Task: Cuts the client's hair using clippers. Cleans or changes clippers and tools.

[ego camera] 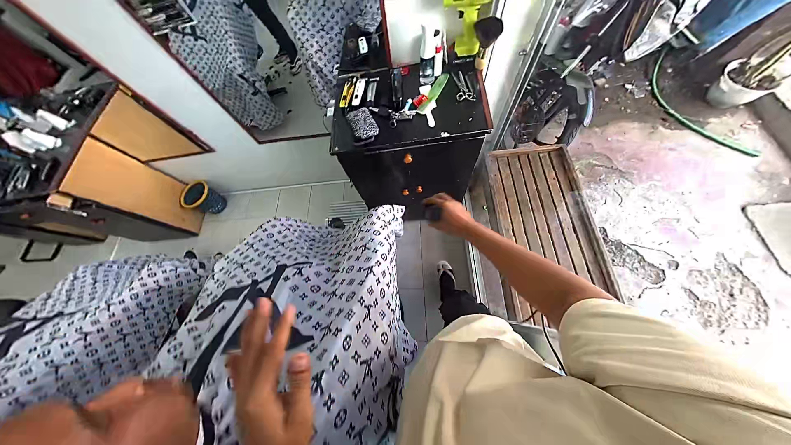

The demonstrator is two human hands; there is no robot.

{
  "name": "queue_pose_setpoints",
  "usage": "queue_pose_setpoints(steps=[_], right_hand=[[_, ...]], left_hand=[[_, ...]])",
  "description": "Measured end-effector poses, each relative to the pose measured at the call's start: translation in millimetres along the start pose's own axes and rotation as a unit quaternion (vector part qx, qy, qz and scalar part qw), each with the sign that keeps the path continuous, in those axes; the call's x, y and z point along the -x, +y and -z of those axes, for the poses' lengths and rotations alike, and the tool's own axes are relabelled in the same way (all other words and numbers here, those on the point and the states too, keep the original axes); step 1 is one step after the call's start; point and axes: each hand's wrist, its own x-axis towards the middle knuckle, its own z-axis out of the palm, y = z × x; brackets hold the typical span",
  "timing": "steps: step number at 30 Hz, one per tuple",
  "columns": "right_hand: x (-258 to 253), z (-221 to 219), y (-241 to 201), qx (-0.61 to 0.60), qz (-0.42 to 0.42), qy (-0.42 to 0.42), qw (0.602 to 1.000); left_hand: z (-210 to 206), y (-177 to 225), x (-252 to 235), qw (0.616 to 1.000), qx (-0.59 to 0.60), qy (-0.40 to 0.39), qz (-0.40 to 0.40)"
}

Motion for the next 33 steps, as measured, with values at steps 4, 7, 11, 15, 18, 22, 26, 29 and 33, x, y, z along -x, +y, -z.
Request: queue_pose_setpoints(steps=[4,7,11,15,18,22,26,29,33], right_hand=[[-69.8,81.5,82.7,0.005,-0.054,0.154,0.987],[-133.7,124.5,112.8,0.000,-0.012,0.265,0.964],[-165.7,86.2,174.6,-0.021,-0.028,0.241,0.970],[-117.3,10.2,202.6,-0.100,-0.205,-0.027,0.973],[-127.5,39.7,173.6,-0.128,-0.197,0.092,0.968],[-178.2,104.3,141.5,-0.092,-0.020,0.293,0.951],[-146.3,66.6,178.8,-0.088,-0.135,0.143,0.976],[-116.0,55.3,187.9,-0.075,-0.245,-0.016,0.966],[-165.0,116.7,138.3,-0.047,-0.146,0.199,0.968]], left_hand=[[-107.9,-1.8,-69.0,0.995,0.054,-0.087,0.018],[-169.4,7.8,-132.6,0.983,0.084,-0.160,0.025],[-228.4,13.2,-204.4,0.974,0.088,-0.210,0.009],[-258.2,12.9,-249.6,0.973,0.092,-0.212,0.012],[-274.8,5.0,-278.7,0.966,0.102,-0.236,0.003],[-299.7,-12.4,-324.9,0.962,0.109,-0.250,0.003],[-324.5,-40.7,-391.1,0.955,0.135,-0.263,0.013],[-343.6,-87.3,-449.6,0.958,0.156,-0.238,0.034],[-383.3,-158.9,-540.9,0.970,0.153,-0.168,0.089]])
